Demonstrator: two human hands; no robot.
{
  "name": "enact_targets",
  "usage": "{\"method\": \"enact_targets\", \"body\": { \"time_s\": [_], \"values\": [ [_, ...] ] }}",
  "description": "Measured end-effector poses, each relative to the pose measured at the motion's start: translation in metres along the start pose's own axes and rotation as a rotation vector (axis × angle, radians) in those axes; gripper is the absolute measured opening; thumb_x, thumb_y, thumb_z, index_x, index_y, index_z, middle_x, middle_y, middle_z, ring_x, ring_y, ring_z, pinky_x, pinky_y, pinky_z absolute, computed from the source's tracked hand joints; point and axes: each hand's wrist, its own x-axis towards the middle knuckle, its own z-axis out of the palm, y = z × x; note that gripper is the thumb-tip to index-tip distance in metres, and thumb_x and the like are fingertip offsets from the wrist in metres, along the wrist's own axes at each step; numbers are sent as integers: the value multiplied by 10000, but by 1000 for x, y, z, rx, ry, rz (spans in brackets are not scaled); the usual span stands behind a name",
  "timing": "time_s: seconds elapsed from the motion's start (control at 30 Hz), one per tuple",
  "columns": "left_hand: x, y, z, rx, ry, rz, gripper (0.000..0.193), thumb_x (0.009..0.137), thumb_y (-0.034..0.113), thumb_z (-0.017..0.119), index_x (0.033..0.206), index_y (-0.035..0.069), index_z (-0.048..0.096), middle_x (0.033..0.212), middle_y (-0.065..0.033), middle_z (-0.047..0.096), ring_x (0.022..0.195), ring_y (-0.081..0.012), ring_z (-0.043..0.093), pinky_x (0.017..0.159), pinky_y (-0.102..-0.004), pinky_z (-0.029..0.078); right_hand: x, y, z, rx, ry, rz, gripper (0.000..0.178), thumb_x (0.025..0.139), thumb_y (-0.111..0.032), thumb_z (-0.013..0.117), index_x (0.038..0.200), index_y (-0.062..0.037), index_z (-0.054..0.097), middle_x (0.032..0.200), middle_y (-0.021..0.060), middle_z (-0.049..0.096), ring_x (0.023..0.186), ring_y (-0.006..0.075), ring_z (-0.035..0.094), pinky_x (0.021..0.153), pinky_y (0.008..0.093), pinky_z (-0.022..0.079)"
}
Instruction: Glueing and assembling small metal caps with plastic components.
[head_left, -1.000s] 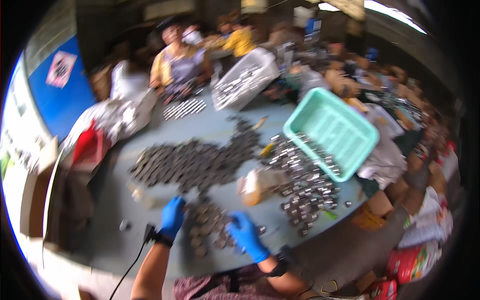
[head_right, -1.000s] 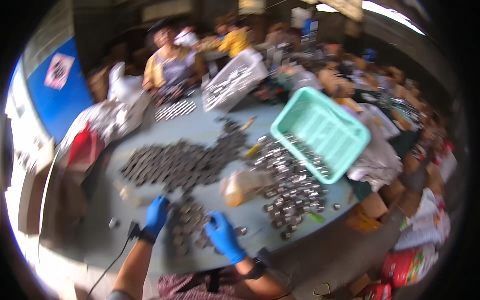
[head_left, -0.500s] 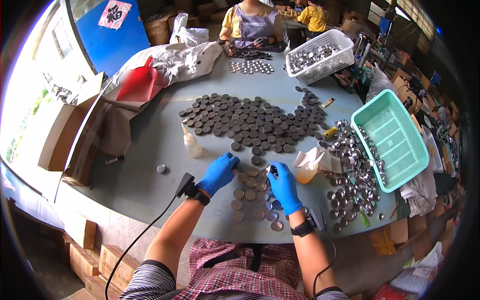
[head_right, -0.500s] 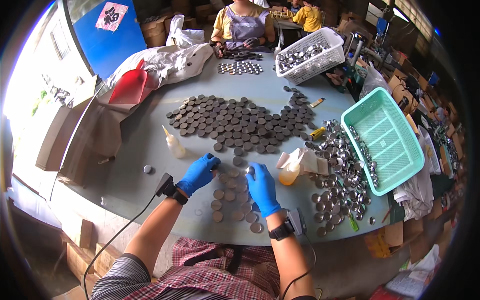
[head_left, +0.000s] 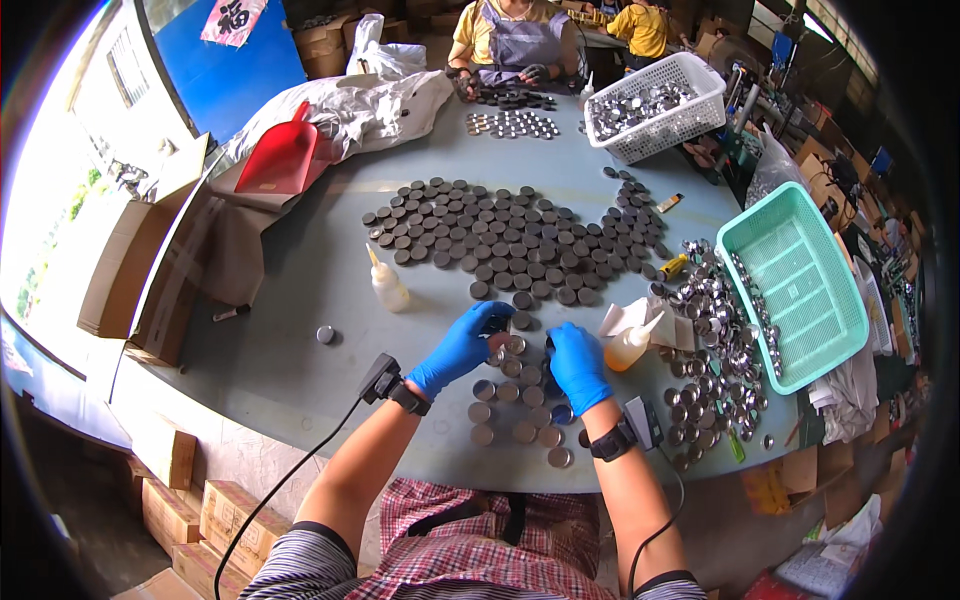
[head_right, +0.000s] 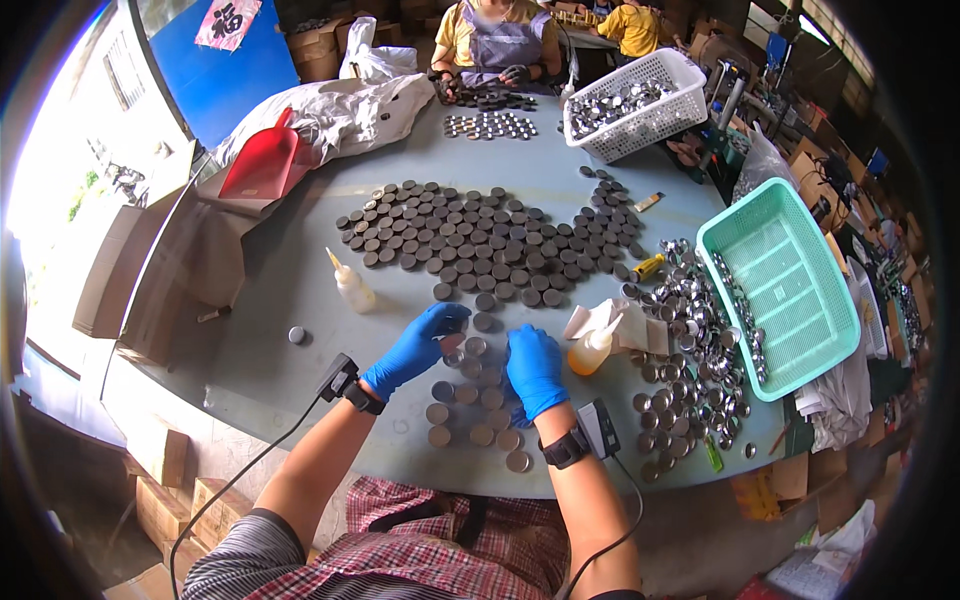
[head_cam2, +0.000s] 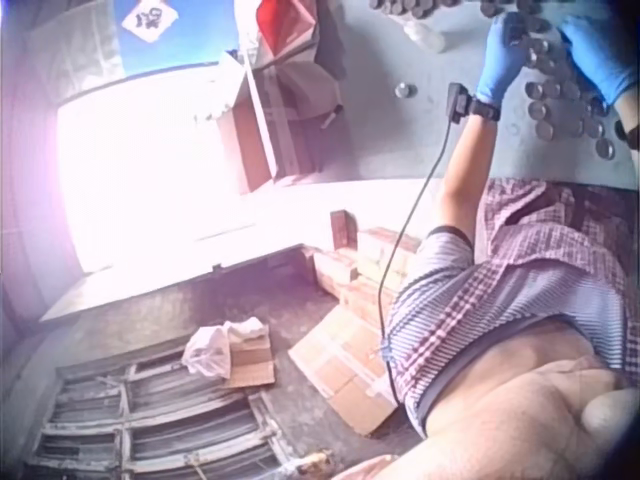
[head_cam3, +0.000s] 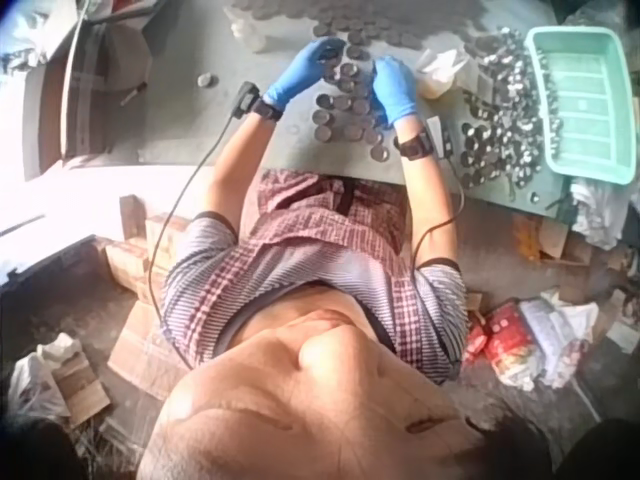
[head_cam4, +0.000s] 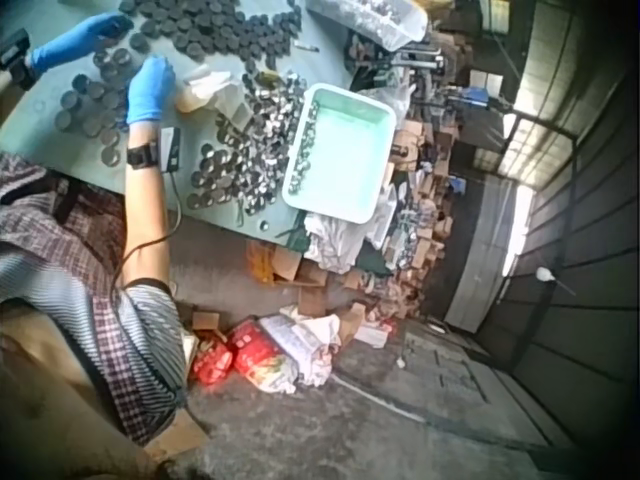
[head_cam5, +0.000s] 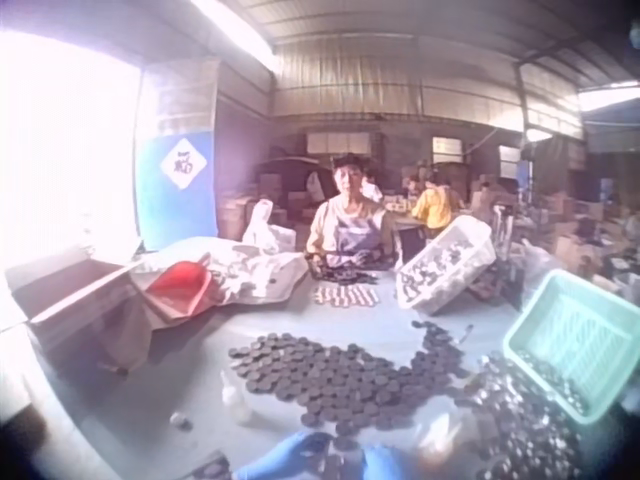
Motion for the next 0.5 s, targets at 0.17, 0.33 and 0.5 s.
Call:
{"method": "enact_targets", "body": {
  "time_s": [0.17,0.33,0.5],
  "values": [
    [4,-19,-17,277,135,164,281,810,-26,630,1072,71,607,922,-53,580,901,-191,605,808,-303,491,4,7,5,-51,-25,27,48,785,-100,570,772,-85,614,839,129,590,796,332,601,689,429,497],
    [-8,-23,-31,928,164,83,154,750,128,649,831,53,543,844,-152,584,783,-363,585,679,-443,469,2,7,13,-21,23,16,52,788,-118,582,770,-80,611,834,129,592,786,336,600,672,436,488],
    [2,-23,-17,1034,116,14,265,751,117,630,1001,72,557,881,-149,594,788,-364,597,677,-439,484,1,5,5,-28,-18,12,56,789,-112,584,771,-66,610,815,144,591,781,337,602,667,439,487]
  ]
}}
